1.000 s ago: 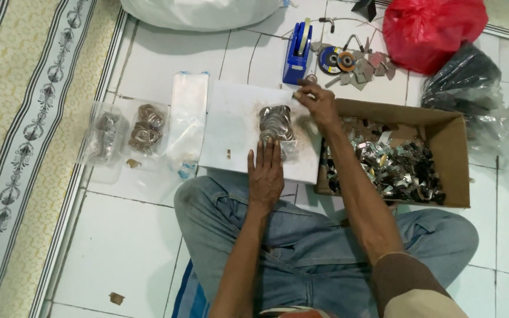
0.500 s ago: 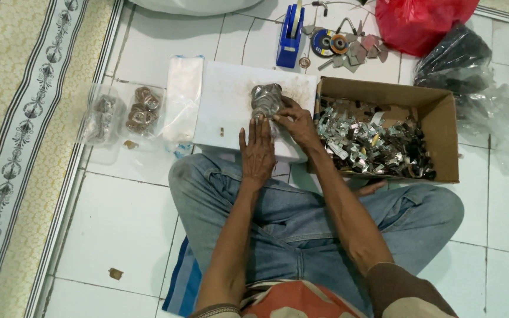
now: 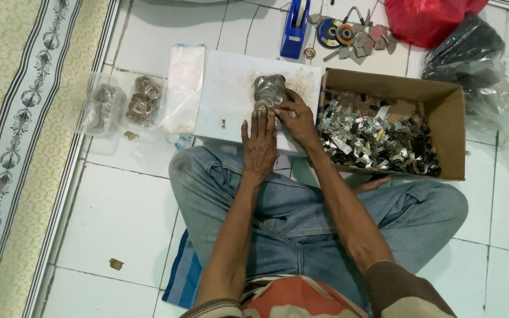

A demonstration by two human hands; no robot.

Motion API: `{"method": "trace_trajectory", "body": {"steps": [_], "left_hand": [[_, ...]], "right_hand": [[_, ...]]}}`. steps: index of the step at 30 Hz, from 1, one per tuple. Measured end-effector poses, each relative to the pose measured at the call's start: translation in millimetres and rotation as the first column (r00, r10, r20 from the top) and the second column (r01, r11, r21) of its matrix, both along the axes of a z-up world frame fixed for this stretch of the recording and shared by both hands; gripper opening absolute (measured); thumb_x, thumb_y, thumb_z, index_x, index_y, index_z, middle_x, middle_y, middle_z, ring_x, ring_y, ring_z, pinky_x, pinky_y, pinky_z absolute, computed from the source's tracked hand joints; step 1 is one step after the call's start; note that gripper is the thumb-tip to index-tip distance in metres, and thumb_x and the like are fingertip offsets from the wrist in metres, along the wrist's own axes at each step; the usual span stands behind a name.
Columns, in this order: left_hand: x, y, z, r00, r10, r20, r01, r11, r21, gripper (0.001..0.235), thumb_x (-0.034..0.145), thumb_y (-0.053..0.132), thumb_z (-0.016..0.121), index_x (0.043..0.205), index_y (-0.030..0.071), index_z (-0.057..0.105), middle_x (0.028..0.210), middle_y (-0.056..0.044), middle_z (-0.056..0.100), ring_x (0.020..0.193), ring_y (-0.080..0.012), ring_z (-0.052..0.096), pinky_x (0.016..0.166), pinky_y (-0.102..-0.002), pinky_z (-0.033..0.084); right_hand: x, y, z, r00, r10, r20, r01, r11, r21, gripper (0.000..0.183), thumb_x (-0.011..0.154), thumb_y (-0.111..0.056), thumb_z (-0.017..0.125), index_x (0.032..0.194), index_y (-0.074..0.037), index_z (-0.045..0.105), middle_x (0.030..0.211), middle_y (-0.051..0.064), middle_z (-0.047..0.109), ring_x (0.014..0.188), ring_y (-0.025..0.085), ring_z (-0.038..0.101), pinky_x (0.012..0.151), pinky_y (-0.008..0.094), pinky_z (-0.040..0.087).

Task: The person sits on the floor and sorts small, round metal objects from a cardboard box onto a white surface. They arrange the items into neat stacks, place them into a clear plastic bag, and seal the bag using a tape dispenser. The person then continues to sort through the remaining metal parts in the box.

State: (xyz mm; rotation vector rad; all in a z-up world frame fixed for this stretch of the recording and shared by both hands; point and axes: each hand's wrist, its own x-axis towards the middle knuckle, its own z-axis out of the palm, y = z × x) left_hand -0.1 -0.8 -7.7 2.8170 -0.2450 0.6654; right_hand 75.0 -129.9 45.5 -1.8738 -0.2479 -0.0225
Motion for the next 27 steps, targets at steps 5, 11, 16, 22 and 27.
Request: {"method": "trace_trajectory", "body": {"steps": [5,11,16,22,27], "left_hand": [[1.7,-1.4,-4.2,0.999,-0.02,0.04,0.021,1.0,-0.018,0.06,0.104,0.017,0.056,0.159,0.01,0.035,0.167,-0.019,0.029,0.154,-0.0404,0.027,0.123,-0.062,0.02],[3.3,-1.8,-7.2,0.996,0.002,0.092,-0.003,1.0,0.011,0.059,0.099,0.017,0.062,0.155,0.01,0.044,0.164,-0.018,0.036,0.152,-0.0406,0.032,0.124,-0.063,0.019],[5.1,-1.2,-7.4,0.994,0.015,0.107,-0.019,0.999,0.035,0.059,0.099,0.019,0.061,0.155,0.012,0.044,0.164,-0.017,0.036,0.152,-0.0395,0.033,0.125,-0.062,0.017],[5.1,-1.2,-7.4,0.993,0.004,0.12,-0.002,1.0,-0.019,0.06,0.099,0.017,0.062,0.156,0.013,0.044,0.164,-0.016,0.037,0.152,-0.0388,0.034,0.124,-0.061,0.021],[5.7,-1.5,-8.4,0.992,-0.024,0.121,0.032,0.997,-0.069,0.058,0.101,0.017,0.059,0.157,0.012,0.043,0.165,-0.017,0.035,0.151,-0.0416,0.034,0.122,-0.063,0.024]], "right_hand": [[-0.3,3.7,-15.9,0.998,-0.065,0.0,0.065,0.998,0.02,0.015,0.093,-0.02,0.078,0.105,-0.011,0.08,0.15,0.022,0.052,0.14,0.045,0.047,0.118,0.055,0.037],[-5.0,10.0,-25.0,0.982,-0.19,0.014,0.19,0.982,0.024,0.014,0.091,-0.023,0.081,0.103,-0.015,0.082,0.146,0.016,0.058,0.137,0.038,0.053,0.117,0.048,0.04],[1.5,12.9,-35.9,0.971,-0.24,0.014,0.24,0.97,0.031,0.014,0.088,-0.023,0.085,0.1,-0.016,0.082,0.143,0.015,0.06,0.135,0.036,0.055,0.115,0.046,0.043],[8.6,10.4,-41.8,0.94,-0.331,0.087,0.336,0.941,-0.046,0.034,0.079,-0.022,0.091,0.098,-0.013,0.064,0.12,0.012,0.073,0.107,0.033,0.072,0.09,0.045,0.055],[8.0,12.6,-27.3,0.932,-0.361,0.035,0.359,0.932,0.056,0.015,0.1,-0.023,0.071,0.109,-0.012,0.066,0.101,0.013,0.074,0.095,0.028,0.074,0.083,0.041,0.057]]}}
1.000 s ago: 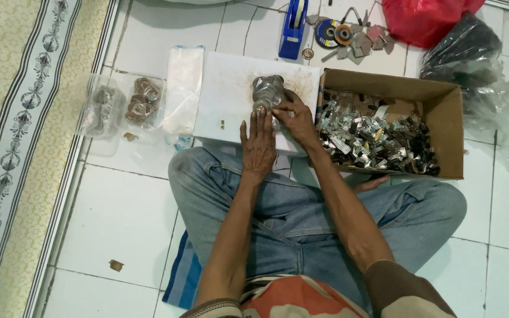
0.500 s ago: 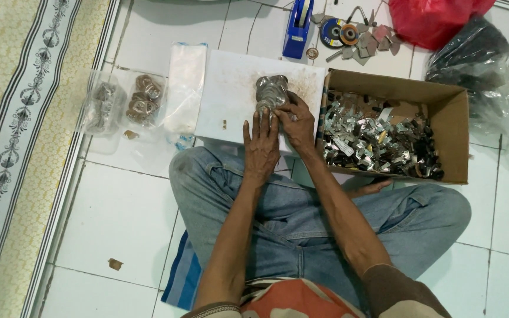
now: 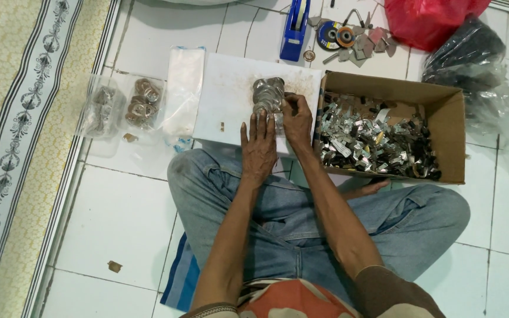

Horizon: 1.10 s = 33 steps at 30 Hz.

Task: The person sits on the floor and sorts small, round metal objects from a cardboard box onto a white surface. They arrange the items into neat stacks, place them into a clear plastic bag, and seal the bag using a tape dispenser. The person then continues to sort through the remaining metal parts in the box.

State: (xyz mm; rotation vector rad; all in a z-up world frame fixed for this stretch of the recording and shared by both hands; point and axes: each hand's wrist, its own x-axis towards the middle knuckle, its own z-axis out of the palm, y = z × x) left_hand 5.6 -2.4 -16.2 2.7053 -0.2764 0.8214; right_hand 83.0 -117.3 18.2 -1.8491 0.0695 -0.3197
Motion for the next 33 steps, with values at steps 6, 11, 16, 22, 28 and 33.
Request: {"method": "trace_trajectory", "body": {"steps": [6,11,16,22,28,33], "left_hand": [[-0.6,0.9,0.3,1.0,-0.015,-0.006,0.015,1.0,-0.002,0.057,0.102,0.016,0.058,0.157,0.011,0.043,0.166,-0.016,0.033,0.153,-0.0408,0.03,0.124,-0.062,0.019],[-3.3,1.3,-0.4,1.0,-0.004,-0.006,0.004,1.0,0.022,0.056,0.102,0.015,0.057,0.157,0.012,0.043,0.164,-0.018,0.037,0.152,-0.0412,0.033,0.123,-0.062,0.02],[-5.2,-0.6,11.7,0.997,0.053,-0.051,-0.05,0.998,0.047,0.06,0.106,0.019,0.05,0.163,0.012,0.031,0.164,-0.025,0.031,0.153,-0.0415,0.03,0.125,-0.06,0.015],[6.6,3.4,10.3,0.995,-0.007,-0.096,-0.044,0.856,-0.515,0.07,0.104,0.016,0.054,0.166,0.009,0.022,0.17,-0.023,0.018,0.153,-0.0354,0.032,0.127,-0.048,0.018],[53.0,10.6,40.1,0.917,0.101,-0.387,-0.36,0.63,-0.688,0.058,0.097,0.022,0.058,0.148,-0.004,0.046,0.14,-0.029,0.057,0.113,-0.0419,0.069,0.101,-0.059,0.049],[108.0,8.9,-13.4,0.796,0.064,-0.602,-0.446,0.734,-0.512,0.06,0.079,0.049,0.071,0.122,0.009,0.058,0.115,-0.02,0.065,0.106,-0.0499,0.066,0.086,-0.06,0.052]], "right_hand": [[-12.0,8.4,27.1,0.998,0.054,-0.039,-0.055,0.998,-0.032,0.043,0.084,-0.028,0.087,0.116,-0.008,0.065,0.107,0.018,0.071,0.102,0.036,0.07,0.089,0.048,0.054],[-6.9,11.6,16.5,0.999,0.007,-0.052,-0.011,0.997,-0.079,0.034,0.089,-0.028,0.08,0.115,-0.01,0.065,0.106,0.017,0.071,0.104,0.037,0.07,0.089,0.047,0.054],[-19.5,-8.7,30.1,0.985,0.174,0.01,-0.174,0.98,0.097,0.057,0.112,-0.049,0.046,0.145,-0.002,0.047,0.132,0.029,0.062,0.123,0.046,0.061,0.102,0.059,0.047],[-33.2,-21.2,44.3,0.972,0.234,0.005,-0.231,0.956,0.181,0.055,0.115,-0.038,0.044,0.15,0.004,0.042,0.138,0.034,0.056,0.13,0.05,0.055,0.108,0.059,0.045],[-33.0,-11.7,25.9,0.979,0.202,-0.034,-0.204,0.968,-0.146,0.061,0.099,-0.038,0.069,0.146,-0.003,0.054,0.136,0.031,0.06,0.122,0.048,0.061,0.104,0.053,0.051],[-31.3,-2.0,19.2,0.912,0.318,0.259,-0.036,0.692,-0.721,0.061,0.087,-0.021,0.059,0.147,-0.012,0.058,0.138,0.027,0.058,0.105,0.045,0.069,0.092,0.055,0.054]]}}
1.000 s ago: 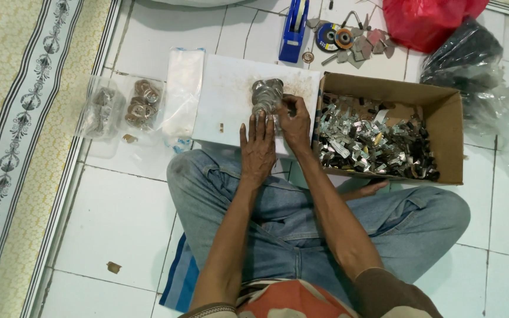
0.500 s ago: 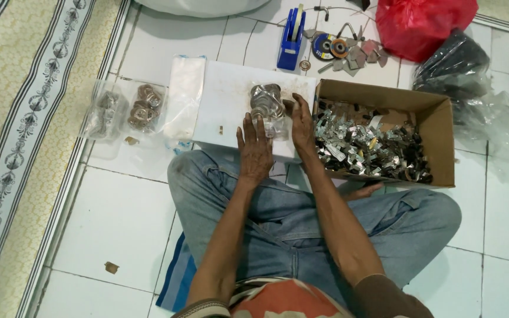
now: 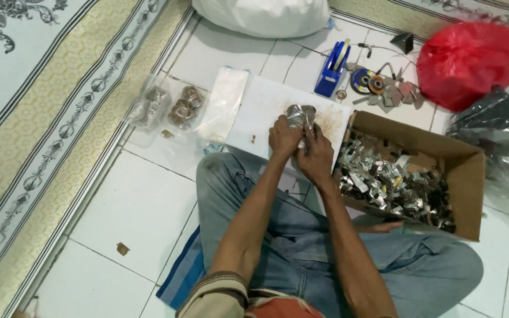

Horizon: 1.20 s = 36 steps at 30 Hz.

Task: The person sits on the floor and sorts small, round metal objects from a cardboard box onto a white surface. They arrange the items into neat stacks, place them into a clear plastic bag, and seal the bag using a tape dispenser. The person then continues to sort through the remaining metal parts in the box.

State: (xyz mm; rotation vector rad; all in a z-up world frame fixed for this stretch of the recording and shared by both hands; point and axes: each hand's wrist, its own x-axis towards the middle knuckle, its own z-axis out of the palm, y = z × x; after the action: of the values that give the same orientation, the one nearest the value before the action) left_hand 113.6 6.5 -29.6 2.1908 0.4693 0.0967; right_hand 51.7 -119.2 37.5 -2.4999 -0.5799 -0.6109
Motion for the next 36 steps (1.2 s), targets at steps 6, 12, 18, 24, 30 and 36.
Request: {"method": "trace_trajectory", "body": {"steps": [6,12,18,24,30,36], "left_hand": [[2.7,10.0,44.5,0.995,0.084,-0.046,-0.095,0.902,-0.421,0.025,0.07,0.026,0.071,0.064,0.003,0.065,0.059,-0.016,0.061,0.059,-0.035,0.066,0.058,-0.05,0.053],[-5.4,1.6,55.0,0.97,0.14,-0.2,-0.233,0.776,-0.585,0.03,0.068,0.02,0.075,0.085,-0.005,0.069,0.07,-0.019,0.067,0.069,-0.0354,0.073,0.06,-0.05,0.057],[-31.8,17.2,99.0,0.995,-0.018,-0.095,-0.068,0.569,-0.819,0.067,0.088,0.029,0.073,0.131,-0.018,0.054,0.113,-0.041,0.063,0.091,-0.0433,0.073,0.075,-0.047,0.066],[-44.4,29.8,109.8,0.997,-0.083,-0.001,0.057,0.691,-0.72,0.071,0.089,0.033,0.076,0.135,-0.016,0.053,0.121,-0.041,0.061,0.099,-0.0373,0.074,0.085,-0.043,0.064],[-29.4,25.2,84.3,0.999,-0.045,0.019,0.042,0.603,-0.796,0.097,0.084,0.06,0.084,0.144,-0.009,0.05,0.132,-0.038,0.057,0.113,-0.0424,0.068,0.095,-0.045,0.06],[-59.6,27.2,142.4,0.984,-0.171,0.056,0.128,0.442,-0.888,0.084,0.079,0.051,0.088,0.142,0.003,0.058,0.136,-0.03,0.058,0.121,-0.0392,0.06,0.1,-0.052,0.054]], "right_hand": [[-5.8,-20.1,3.3,0.969,0.245,-0.044,-0.246,0.969,-0.025,0.099,0.071,-0.047,0.061,0.159,-0.009,0.039,0.151,0.038,0.037,0.114,0.059,0.056,0.092,0.067,0.047],[-6.8,-10.4,15.8,0.994,0.109,0.005,-0.109,0.993,-0.047,0.084,0.07,-0.003,0.056,0.154,-0.008,0.048,0.142,0.029,0.053,0.113,0.051,0.063,0.088,0.061,0.054],[20.3,-31.9,-6.4,0.971,0.163,-0.174,-0.128,0.972,0.198,0.059,0.084,-0.003,0.049,0.141,-0.012,0.063,0.133,0.021,0.064,0.118,0.044,0.063,0.099,0.053,0.05],[80.4,-74.3,-28.9,0.878,0.206,-0.432,0.115,0.784,0.61,0.04,0.093,-0.032,0.063,0.13,-0.018,0.071,0.111,0.014,0.063,0.093,0.03,0.067,0.079,0.045,0.058],[36.3,-48.7,43.8,0.677,0.412,-0.61,0.587,0.198,0.785,0.012,0.085,-0.018,0.072,0.097,-0.02,0.071,0.088,0.0,0.073,0.076,0.021,0.073,0.071,0.042,0.062],[40.4,-63.6,22.5,0.574,0.595,-0.563,0.671,0.053,0.74,0.007,0.08,-0.017,0.072,0.083,-0.013,0.067,0.087,0.008,0.073,0.08,0.031,0.071,0.074,0.047,0.056]]}}
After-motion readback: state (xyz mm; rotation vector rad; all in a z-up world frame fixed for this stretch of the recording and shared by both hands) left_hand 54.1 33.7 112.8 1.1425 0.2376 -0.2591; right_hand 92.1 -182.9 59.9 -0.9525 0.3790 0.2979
